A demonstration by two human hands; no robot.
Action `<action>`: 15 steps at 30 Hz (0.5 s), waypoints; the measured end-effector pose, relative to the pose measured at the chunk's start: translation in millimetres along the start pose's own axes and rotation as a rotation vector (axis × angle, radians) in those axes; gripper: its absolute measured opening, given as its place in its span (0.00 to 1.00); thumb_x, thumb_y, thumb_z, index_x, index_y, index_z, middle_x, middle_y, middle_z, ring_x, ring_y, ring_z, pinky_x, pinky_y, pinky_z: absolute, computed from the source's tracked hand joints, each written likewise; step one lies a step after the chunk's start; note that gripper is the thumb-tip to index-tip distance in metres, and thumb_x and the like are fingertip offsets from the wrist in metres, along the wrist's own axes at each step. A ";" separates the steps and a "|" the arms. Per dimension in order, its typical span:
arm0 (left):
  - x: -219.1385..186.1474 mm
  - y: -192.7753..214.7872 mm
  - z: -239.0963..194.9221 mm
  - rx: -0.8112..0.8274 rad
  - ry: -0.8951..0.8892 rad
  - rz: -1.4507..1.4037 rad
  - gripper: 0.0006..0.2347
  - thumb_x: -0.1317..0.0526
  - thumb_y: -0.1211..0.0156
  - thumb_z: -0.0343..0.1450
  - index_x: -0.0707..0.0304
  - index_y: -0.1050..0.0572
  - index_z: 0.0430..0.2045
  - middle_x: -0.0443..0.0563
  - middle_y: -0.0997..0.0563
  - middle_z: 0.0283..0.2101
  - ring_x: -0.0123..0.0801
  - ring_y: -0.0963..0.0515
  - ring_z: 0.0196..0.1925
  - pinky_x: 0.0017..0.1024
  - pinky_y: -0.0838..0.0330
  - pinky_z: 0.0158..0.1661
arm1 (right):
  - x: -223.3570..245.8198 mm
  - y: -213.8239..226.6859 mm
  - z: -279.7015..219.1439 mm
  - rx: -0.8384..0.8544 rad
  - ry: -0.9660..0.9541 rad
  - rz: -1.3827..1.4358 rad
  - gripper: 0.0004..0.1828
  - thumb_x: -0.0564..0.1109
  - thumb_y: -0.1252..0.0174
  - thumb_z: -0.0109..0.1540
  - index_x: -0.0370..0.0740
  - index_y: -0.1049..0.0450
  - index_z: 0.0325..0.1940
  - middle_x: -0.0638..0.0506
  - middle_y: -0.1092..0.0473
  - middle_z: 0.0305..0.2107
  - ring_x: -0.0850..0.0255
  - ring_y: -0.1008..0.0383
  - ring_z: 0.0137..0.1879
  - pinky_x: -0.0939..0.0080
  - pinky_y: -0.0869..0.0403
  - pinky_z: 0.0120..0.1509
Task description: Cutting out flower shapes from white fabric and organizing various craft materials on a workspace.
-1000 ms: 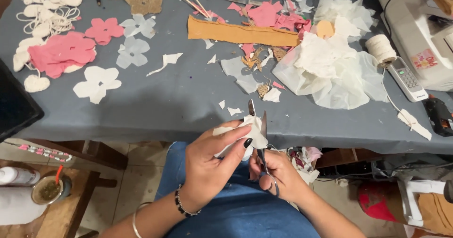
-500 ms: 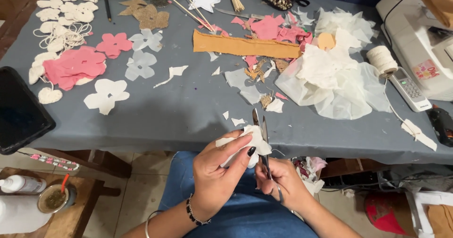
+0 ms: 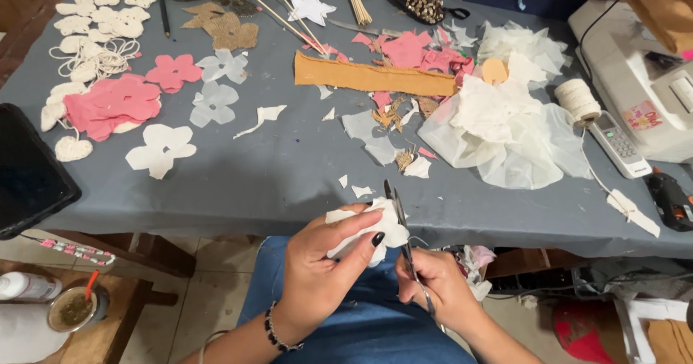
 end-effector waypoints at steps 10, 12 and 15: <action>-10.0 12.3 12.5 0.130 0.026 0.046 0.15 0.70 0.36 0.68 0.51 0.17 0.47 0.46 0.13 0.37 0.30 0.15 0.57 0.23 0.25 0.51 | -10.5 7.5 -8.6 0.003 -0.042 -0.089 0.21 0.59 0.45 0.65 0.49 0.32 0.21 0.61 0.35 0.16 0.67 0.37 0.22 0.66 0.38 0.29; -16.4 14.0 18.2 0.203 -0.025 0.094 0.14 0.69 0.37 0.69 0.49 0.18 0.47 0.44 0.12 0.41 0.31 0.15 0.57 0.23 0.25 0.53 | -14.0 10.5 -9.5 0.008 -0.066 -0.110 0.21 0.59 0.42 0.63 0.49 0.31 0.20 0.61 0.36 0.15 0.67 0.39 0.21 0.65 0.39 0.29; -28.3 20.6 28.5 0.247 -0.073 0.104 0.13 0.67 0.37 0.70 0.49 0.18 0.47 0.49 0.12 0.48 0.28 0.14 0.55 0.23 0.25 0.55 | -15.0 12.7 -9.9 0.012 -0.103 -0.042 0.23 0.61 0.42 0.63 0.48 0.30 0.19 0.61 0.37 0.13 0.70 0.38 0.20 0.67 0.40 0.27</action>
Point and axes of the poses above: each hand's wrist, its own z-axis towards the middle knuckle, its own y-axis out of the back of the hand, x = y × z, the point moved 5 cm from there along z, towards the middle knuckle
